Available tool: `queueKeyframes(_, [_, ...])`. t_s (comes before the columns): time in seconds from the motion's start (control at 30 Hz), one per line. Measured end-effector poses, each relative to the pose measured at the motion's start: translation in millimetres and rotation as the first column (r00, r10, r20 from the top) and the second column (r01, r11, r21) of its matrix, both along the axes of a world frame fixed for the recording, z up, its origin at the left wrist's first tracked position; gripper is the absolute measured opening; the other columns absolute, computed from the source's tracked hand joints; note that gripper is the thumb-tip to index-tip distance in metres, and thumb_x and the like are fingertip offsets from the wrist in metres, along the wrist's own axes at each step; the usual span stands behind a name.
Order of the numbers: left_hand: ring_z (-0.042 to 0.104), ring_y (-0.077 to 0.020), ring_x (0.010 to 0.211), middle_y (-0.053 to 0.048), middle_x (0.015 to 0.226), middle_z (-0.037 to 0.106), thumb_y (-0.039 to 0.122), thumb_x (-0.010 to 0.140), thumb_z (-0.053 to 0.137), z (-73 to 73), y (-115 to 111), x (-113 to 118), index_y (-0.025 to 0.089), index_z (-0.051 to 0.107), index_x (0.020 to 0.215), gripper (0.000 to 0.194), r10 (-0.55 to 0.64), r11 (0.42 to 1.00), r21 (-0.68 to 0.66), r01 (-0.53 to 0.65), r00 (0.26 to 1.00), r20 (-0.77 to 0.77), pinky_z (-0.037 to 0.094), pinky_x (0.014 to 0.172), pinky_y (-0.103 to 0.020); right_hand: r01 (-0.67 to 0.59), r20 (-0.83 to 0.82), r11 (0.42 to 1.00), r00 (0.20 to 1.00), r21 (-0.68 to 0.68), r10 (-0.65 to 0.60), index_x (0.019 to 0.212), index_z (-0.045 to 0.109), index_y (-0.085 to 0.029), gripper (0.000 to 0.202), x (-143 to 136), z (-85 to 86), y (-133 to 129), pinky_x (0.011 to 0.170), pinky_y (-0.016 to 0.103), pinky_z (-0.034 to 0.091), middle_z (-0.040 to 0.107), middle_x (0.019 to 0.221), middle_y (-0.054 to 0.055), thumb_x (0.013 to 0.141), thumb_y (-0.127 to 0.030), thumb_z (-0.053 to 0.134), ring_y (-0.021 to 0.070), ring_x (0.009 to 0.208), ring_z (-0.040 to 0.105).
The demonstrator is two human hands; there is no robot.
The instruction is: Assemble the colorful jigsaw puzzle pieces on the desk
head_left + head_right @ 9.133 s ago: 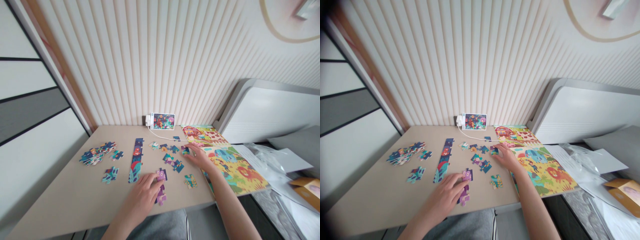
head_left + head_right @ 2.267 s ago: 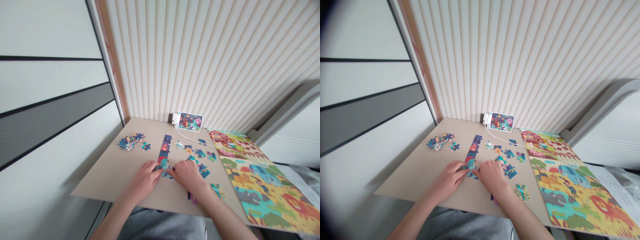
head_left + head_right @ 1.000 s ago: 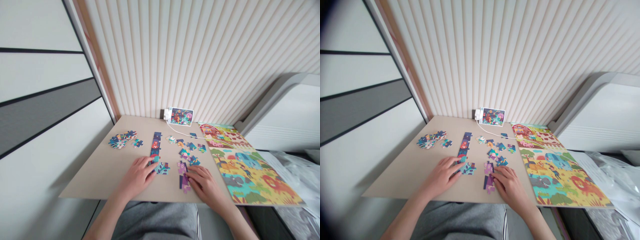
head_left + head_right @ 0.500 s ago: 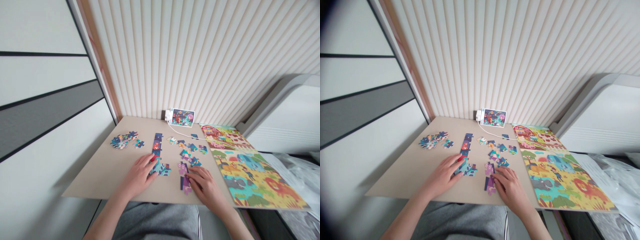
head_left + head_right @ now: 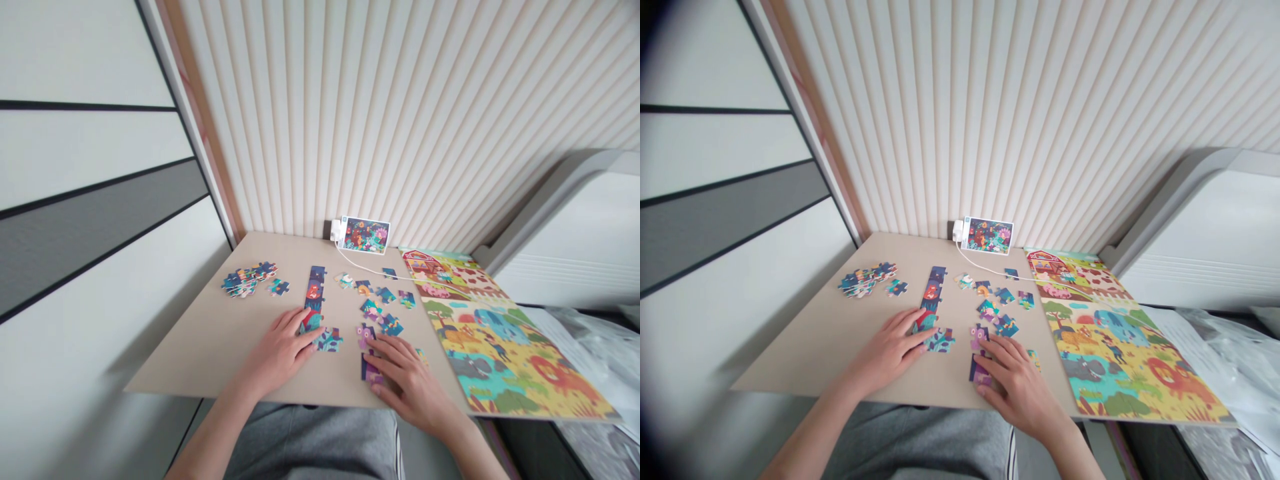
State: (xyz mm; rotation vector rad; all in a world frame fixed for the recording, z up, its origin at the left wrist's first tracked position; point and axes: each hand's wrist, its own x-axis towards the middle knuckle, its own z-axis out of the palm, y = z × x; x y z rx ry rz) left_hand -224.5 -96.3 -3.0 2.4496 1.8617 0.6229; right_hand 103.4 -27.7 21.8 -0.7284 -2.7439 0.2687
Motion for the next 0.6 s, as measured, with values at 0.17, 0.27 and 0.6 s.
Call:
queueKeyframes(0.17, [0.041, -0.0305, 0.138, -0.004, 0.153, 0.045, 0.034, 0.100, 0.053, -1.3, -0.1, 0.5, 0.038, 0.061, 0.137, 0.038, 0.003, 1.000, 0.019, -0.004, 1.000, 0.020, 0.041, 0.114, -0.054, 0.054, 0.057, 0.998, 0.997, -0.009, -0.054, 0.141, 0.058, -0.032, 0.044, -1.0, -1.6, 2.2, 0.117, 0.057, 0.038, 0.050, 0.152, 0.005, 0.097, -0.038, 0.059, 0.0319, 0.144, 0.041])
queueKeyframes(0.27, [0.042, -0.0309, 0.138, -0.004, 0.152, 0.046, 0.034, 0.099, 0.055, -1.4, 0.0, 1.1, 0.037, 0.062, 0.136, 0.038, 0.002, 1.000, 0.028, -0.003, 1.000, 0.030, 0.041, 0.114, -0.054, 0.063, 0.052, 0.998, 0.997, -0.012, -0.063, 0.140, 0.059, -0.032, 0.044, -0.6, -3.1, 2.9, 0.117, 0.056, 0.038, 0.051, 0.151, 0.005, 0.097, -0.038, 0.059, 0.0317, 0.144, 0.041])
queueKeyframes(0.6, [0.040, -0.0304, 0.139, -0.006, 0.152, 0.045, 0.036, 0.101, 0.052, 0.1, 0.8, 0.1, 0.036, 0.062, 0.136, 0.037, 0.011, 1.000, 0.004, -0.011, 1.000, -0.017, 0.041, 0.114, -0.054, 0.090, -0.060, 0.996, 0.994, -0.001, -0.090, 0.132, 0.066, -0.030, 0.038, 5.7, -7.3, 9.5, 0.115, 0.053, 0.041, 0.058, 0.145, 0.006, 0.095, -0.037, 0.063, 0.0303, 0.139, 0.048])
